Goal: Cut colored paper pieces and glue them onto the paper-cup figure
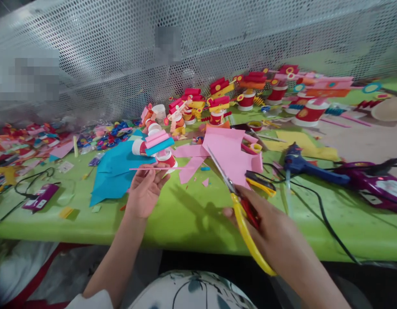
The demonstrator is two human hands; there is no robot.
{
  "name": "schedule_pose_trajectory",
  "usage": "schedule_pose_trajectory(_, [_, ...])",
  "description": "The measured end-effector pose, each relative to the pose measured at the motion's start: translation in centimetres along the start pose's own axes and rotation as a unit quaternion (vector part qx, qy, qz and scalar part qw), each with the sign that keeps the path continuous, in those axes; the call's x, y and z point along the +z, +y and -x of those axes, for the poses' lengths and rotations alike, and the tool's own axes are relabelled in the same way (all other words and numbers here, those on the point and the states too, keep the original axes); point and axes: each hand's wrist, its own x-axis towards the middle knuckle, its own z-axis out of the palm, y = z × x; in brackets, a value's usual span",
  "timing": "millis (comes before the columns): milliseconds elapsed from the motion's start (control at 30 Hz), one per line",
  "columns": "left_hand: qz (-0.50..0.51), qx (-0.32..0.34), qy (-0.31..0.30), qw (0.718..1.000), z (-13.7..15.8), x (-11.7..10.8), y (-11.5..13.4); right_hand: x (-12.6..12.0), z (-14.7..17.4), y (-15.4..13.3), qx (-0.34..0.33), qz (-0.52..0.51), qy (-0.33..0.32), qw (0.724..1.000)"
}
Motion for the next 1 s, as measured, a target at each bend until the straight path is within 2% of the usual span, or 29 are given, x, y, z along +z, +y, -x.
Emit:
schedule_pose_trajectory(100, [-0.029, 0.035, 0.011, 0.999, 0.0, 0.0, 0.0, 0.8, -0.4, -0.4, -0.012, 0.079, -0.016, 0.997])
schedule_pose_trajectory(200, [-0.063, 0.079, -0.004, 0.995, 0.3, 0.1, -0.1, 2.0, -0.5, -0.7, -0.072, 0.161, -0.008, 0.984])
schedule_pose_trajectory(367, [-0.106, 0.127, -0.019, 0.986, 0.5, 0.1, -0.4, 3.4, -0.7, -0.8, -0.146, 0.210, 0.007, 0.967])
schedule_pose_trajectory(533, [-0.108, 0.116, -0.022, 0.987, 0.5, 0.0, -0.7, 3.3, -1.8, -0.8, -0.210, 0.249, 0.007, 0.946])
schedule_pose_trajectory(733, [-0.082, 0.081, 0.004, 0.993, 0.5, 0.3, -0.4, 3.0, -3.1, -1.5, -0.250, 0.262, 0.003, 0.932])
schedule_pose_trajectory(1000, [-0.042, 0.033, 0.030, 0.998, 0.2, 0.6, -0.3, 3.1, -3.3, -1.2, -0.214, 0.257, -0.037, 0.942])
